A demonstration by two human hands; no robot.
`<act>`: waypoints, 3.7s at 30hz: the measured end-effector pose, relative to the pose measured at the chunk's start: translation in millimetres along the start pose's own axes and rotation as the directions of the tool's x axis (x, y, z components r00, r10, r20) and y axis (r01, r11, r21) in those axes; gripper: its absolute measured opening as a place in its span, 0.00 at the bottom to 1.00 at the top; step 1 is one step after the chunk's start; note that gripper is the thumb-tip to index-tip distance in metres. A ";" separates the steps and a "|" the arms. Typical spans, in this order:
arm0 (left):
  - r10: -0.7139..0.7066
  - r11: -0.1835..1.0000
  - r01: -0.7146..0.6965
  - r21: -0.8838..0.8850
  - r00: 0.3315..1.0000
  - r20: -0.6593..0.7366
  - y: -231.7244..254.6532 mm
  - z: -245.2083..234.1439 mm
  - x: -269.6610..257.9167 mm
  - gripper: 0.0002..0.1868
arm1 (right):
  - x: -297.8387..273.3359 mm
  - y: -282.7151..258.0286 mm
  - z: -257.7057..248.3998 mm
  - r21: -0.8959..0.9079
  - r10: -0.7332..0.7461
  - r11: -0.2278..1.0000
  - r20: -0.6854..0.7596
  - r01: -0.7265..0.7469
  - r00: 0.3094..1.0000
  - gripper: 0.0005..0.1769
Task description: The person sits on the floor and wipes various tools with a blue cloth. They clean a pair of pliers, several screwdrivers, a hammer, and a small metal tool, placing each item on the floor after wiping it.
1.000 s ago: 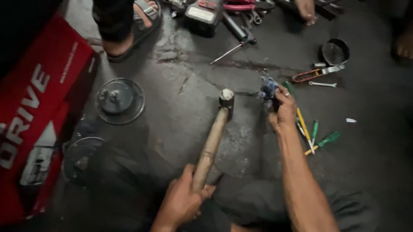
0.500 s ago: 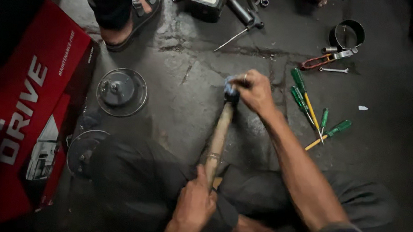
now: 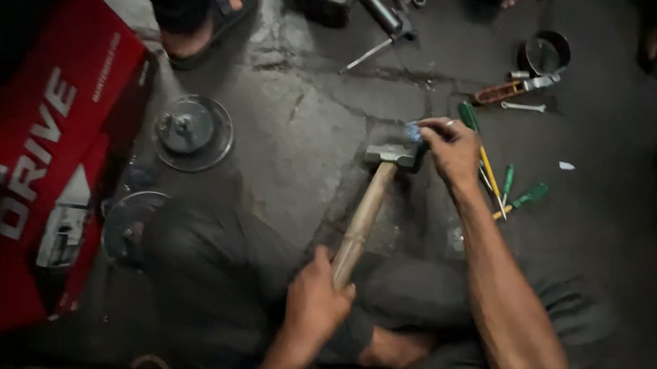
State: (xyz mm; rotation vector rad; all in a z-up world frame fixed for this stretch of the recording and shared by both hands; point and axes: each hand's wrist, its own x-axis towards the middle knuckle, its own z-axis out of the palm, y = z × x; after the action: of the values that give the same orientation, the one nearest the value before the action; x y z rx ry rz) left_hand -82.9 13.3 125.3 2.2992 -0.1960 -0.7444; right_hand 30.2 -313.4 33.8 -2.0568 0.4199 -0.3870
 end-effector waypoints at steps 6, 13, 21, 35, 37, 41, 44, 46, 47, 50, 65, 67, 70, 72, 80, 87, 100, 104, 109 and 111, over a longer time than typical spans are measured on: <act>-0.238 0.766 0.455 -0.454 0.857 0.457 -5.3 -9.9 35.3 0.29 | -27.2 6.6 18.1 -0.018 -0.123 0.992 0.065 0.124 0.990 0.13; -0.253 0.844 0.423 -0.330 0.856 0.451 7.8 -17.2 29.7 0.25 | -31.0 36.8 3.2 0.002 -0.090 0.996 0.118 0.090 0.989 0.13; -0.221 0.890 0.378 -0.256 0.848 0.482 12.9 -27.3 29.4 0.26 | -21.5 42.4 -9.4 -0.134 0.081 0.990 0.230 -0.051 0.970 0.09; -0.265 0.858 0.416 -0.302 0.861 0.435 18.5 -27.1 22.9 0.24 | 2.6 52.8 -8.0 -0.103 -0.252 0.940 0.431 0.324 0.866 0.21; -0.271 0.848 0.431 -0.308 0.852 0.448 18.5 -28.3 21.6 0.22 | 13.2 49.1 -38.3 -0.263 -0.184 0.879 0.582 0.397 0.792 0.22; -0.275 0.874 0.418 -0.249 0.847 0.456 22.2 -29.6 23.6 0.24 | 15.5 45.3 -69.2 -0.318 0.120 0.947 0.488 0.048 0.864 0.15; -0.286 0.871 0.425 -0.245 0.846 0.451 21.1 -26.5 24.3 0.24 | 1.9 44.2 -48.3 -0.025 0.010 1.000 0.427 0.000 0.904 0.11; -0.296 0.869 0.436 -0.234 0.837 0.460 19.6 -27.5 25.9 0.23 | -1.8 42.2 -20.2 0.075 -0.066 0.997 0.453 0.035 0.889 0.13; -0.281 0.877 0.420 -0.233 0.842 0.461 19.7 -27.1 26.0 0.23 | -1.9 41.2 -10.4 0.090 -0.028 0.996 0.468 -0.016 0.883 0.15; -0.253 0.897 0.389 -0.212 0.843 0.474 20.7 -26.8 27.6 0.24 | 12.8 37.2 4.0 0.034 0.040 0.997 0.555 -0.071 0.831 0.20; -0.249 0.898 0.388 -0.209 0.838 0.486 16.2 -24.8 26.7 0.26 | 17.8 48.1 55.6 -0.425 -0.172 0.849 0.339 0.313 0.925 0.19; -0.238 0.905 0.369 -0.213 0.852 0.465 15.7 -23.2 23.5 0.26 | 20.0 51.4 58.8 -0.391 -0.144 0.894 0.212 0.219 0.967 0.21; -0.216 0.892 0.364 -0.267 0.863 0.456 10.4 -22.9 22.0 0.26 | 26.3 49.2 51.4 -0.223 -0.156 0.964 -0.026 0.146 0.987 0.21; -0.213 0.888 0.367 -0.277 0.862 0.460 8.8 -19.4 24.6 0.26 | 26.8 48.1 28.6 -0.122 0.032 0.991 -0.118 -0.047 0.993 0.18; -0.234 0.891 0.378 -0.251 0.857 0.458 14.4 -21.4 25.9 0.23 | -13.7 66.2 9.0 -0.242 -0.192 0.941 0.203 0.239 0.960 0.19; -0.253 0.882 0.400 -0.249 0.848 0.466 19.5 -30.7 24.1 0.22 | 5.5 73.2 45.4 -0.295 -0.102 0.951 -0.029 0.089 0.994 0.19; -0.127 0.780 0.403 -0.478 0.851 0.509 -11.0 -8.3 32.0 0.27 | 11.3 59.5 -135.8 -0.378 0.531 0.803 0.103 -0.460 0.841 0.22; -0.164 0.785 0.422 -0.454 0.848 0.503 -1.1 -15.6 31.8 0.28 | 10.1 125.5 -168.6 -0.683 0.635 0.547 -0.038 -0.484 0.771 0.28; -0.179 0.770 0.447 -0.456 0.836 0.518 2.4 -21.0 27.6 0.26 | 16.5 202.3 -137.0 -0.787 0.558 0.461 -0.102 -0.410 0.823 0.33; -0.162 0.792 0.424 -0.440 0.840 0.517 3.6 -22.1 29.1 0.25 | 18.4 197.5 -139.6 -0.732 0.518 0.513 -0.154 -0.449 0.841 0.30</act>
State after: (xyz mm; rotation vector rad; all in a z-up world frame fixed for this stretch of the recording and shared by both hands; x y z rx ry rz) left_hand -46.2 13.6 127.3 1.5939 0.1718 -1.3209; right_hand -41.2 -521.4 -68.4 -2.5865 1.2490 0.2981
